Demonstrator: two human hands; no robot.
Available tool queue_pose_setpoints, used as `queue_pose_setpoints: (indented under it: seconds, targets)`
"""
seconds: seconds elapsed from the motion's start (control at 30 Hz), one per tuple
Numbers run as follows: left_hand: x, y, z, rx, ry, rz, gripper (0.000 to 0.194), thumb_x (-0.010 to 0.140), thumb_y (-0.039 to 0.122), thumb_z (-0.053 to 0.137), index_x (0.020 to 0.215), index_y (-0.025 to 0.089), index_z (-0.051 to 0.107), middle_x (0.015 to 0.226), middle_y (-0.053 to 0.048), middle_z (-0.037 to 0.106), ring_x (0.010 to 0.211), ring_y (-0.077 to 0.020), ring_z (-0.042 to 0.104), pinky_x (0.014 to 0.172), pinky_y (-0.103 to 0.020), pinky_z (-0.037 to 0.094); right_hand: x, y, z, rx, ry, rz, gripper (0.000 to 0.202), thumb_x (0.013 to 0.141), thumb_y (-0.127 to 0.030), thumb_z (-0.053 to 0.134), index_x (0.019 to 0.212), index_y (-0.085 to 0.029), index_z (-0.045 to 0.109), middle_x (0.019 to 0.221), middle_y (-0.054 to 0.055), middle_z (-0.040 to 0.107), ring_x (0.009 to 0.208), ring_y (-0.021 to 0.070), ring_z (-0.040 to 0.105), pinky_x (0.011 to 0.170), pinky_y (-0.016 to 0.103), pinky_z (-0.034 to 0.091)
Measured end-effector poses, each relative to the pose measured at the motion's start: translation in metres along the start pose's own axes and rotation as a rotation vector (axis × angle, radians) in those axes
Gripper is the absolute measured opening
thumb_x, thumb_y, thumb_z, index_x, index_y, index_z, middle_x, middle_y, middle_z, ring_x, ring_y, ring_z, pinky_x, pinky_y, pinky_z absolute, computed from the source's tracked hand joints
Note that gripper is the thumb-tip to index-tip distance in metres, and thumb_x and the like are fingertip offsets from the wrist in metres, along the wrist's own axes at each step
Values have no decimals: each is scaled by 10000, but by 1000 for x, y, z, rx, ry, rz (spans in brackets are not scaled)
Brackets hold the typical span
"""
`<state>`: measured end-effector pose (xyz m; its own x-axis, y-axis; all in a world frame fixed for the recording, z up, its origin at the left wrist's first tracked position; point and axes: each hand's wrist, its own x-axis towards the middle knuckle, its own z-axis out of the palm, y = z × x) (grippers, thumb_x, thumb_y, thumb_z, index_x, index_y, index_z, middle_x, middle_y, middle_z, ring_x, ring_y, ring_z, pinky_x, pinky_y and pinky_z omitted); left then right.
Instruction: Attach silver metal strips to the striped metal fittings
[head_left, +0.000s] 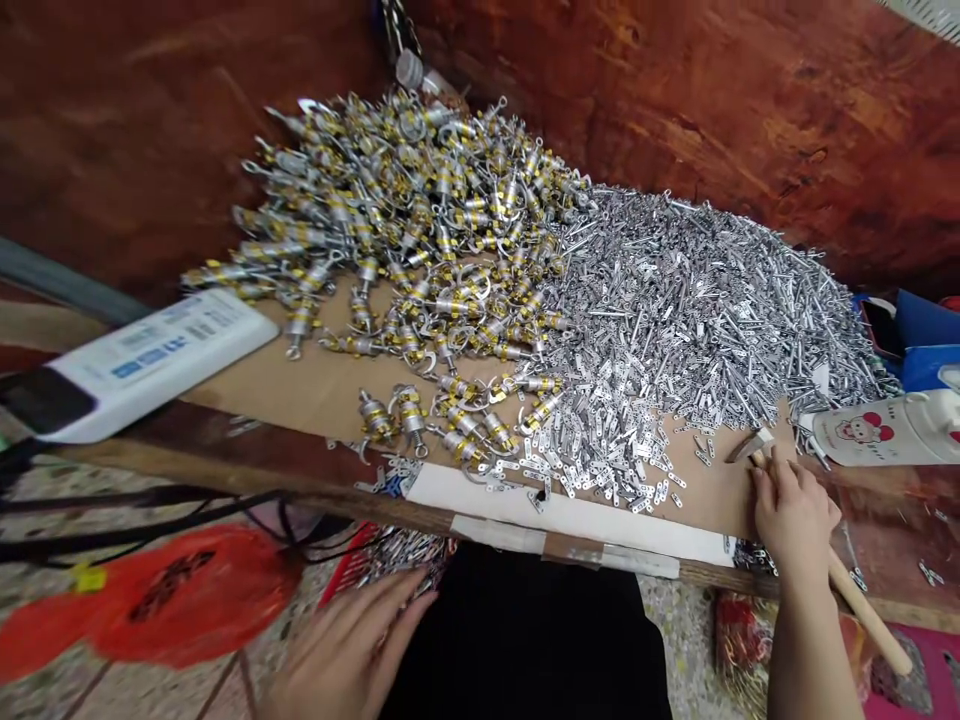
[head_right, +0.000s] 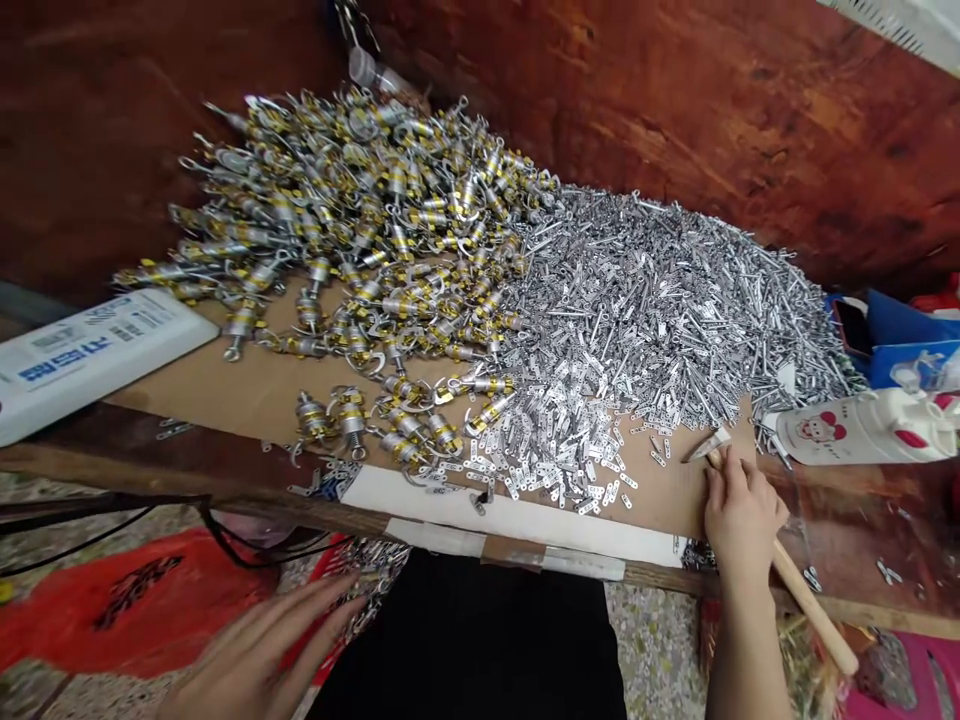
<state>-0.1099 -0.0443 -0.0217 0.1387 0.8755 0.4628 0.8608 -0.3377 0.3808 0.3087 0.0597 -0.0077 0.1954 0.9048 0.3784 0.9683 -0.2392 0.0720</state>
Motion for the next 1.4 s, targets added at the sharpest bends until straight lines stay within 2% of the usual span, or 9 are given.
queue_pose_setpoints:
  seconds: [0.2, 0.33, 0.43, 0.57, 0.7, 0.83, 1.0, 1.2, 1.4]
  targets:
    - [108, 37, 31, 15, 137, 119, 105, 854, 203, 518, 944, 171, 561, 840, -44, 665, 804, -199, 595, 765, -333, 463, -12, -14, -17, 310, 40, -119, 407, 872, -394, 399, 1155, -149, 557, 1014, 145, 597, 944, 277, 532, 798, 418, 412]
    - [163, 33, 68, 166, -40, 42, 174, 828, 179, 468, 961, 99, 547, 710, -97, 624, 728, -266, 581, 636, -384, 469, -29, -32, -27, 429, 24, -235, 309, 884, -319, 434, 1136, -181, 548, 1013, 112, 605, 966, 249, 535, 824, 408, 425]
    - [179, 27, 76, 157, -109, 70, 148, 810, 153, 451, 896, 121, 566, 587, -63, 579, 634, -254, 566, 587, -372, 459, -39, -46, -31, 499, 6, -249, 227, 878, -271, 469, 1071, -214, 574, 958, 77, 619, 910, 226, 549, 797, 394, 436]
    - [177, 25, 54, -97, -130, 38, 265, 841, 239, 463, 1079, 145, 532, 748, -54, 622, 743, -218, 593, 635, -331, 488, -38, -61, -38, 614, -57, -199, 171, 878, -237, 477, 993, -211, 601, 924, 60, 634, 887, 205, 554, 794, 367, 439]
    - [155, 27, 24, -412, 29, -106, 506, 878, 320, 443, 1352, 197, 314, 1004, -57, 564, 806, -143, 569, 709, -275, 498, -28, -75, -41, 706, -240, -138, 148, 879, -238, 469, 883, -205, 614, 866, 43, 645, 859, 194, 552, 775, 339, 437]
    - [129, 41, 10, -452, 20, 30, 371, 842, 215, 490, 1212, 232, 479, 951, -24, 530, 808, -116, 552, 744, -223, 488, -12, -91, -33, 685, -359, -119, 105, 847, -246, 516, 825, -200, 608, 833, 40, 629, 832, 201, 533, 755, 333, 418]
    - [101, 67, 14, -597, -42, 77, 143, 769, 64, 493, 774, 203, 527, 779, 12, 537, 716, -84, 574, 666, -149, 483, 5, -104, -33, 576, -441, -151, 79, 784, -172, 561, 706, -187, 564, 772, 41, 589, 790, 213, 503, 745, 353, 392]
    - [71, 73, 38, -808, -135, -138, 208, 782, 59, 482, 899, 210, 564, 871, -15, 557, 798, -97, 593, 685, -156, 508, -21, -103, -73, 941, -439, -123, 110, 846, -274, 524, 780, -201, 572, 757, 22, 597, 731, 158, 549, 650, 266, 446]
    - [71, 77, 41, -882, -133, -167, 195, 760, 77, 541, 874, 218, 615, 850, -7, 570, 768, -97, 606, 682, -159, 521, -51, -122, -103, 948, -341, -487, 157, 855, -158, 524, 961, -223, 621, 794, 27, 631, 742, 142, 558, 637, 245, 467]
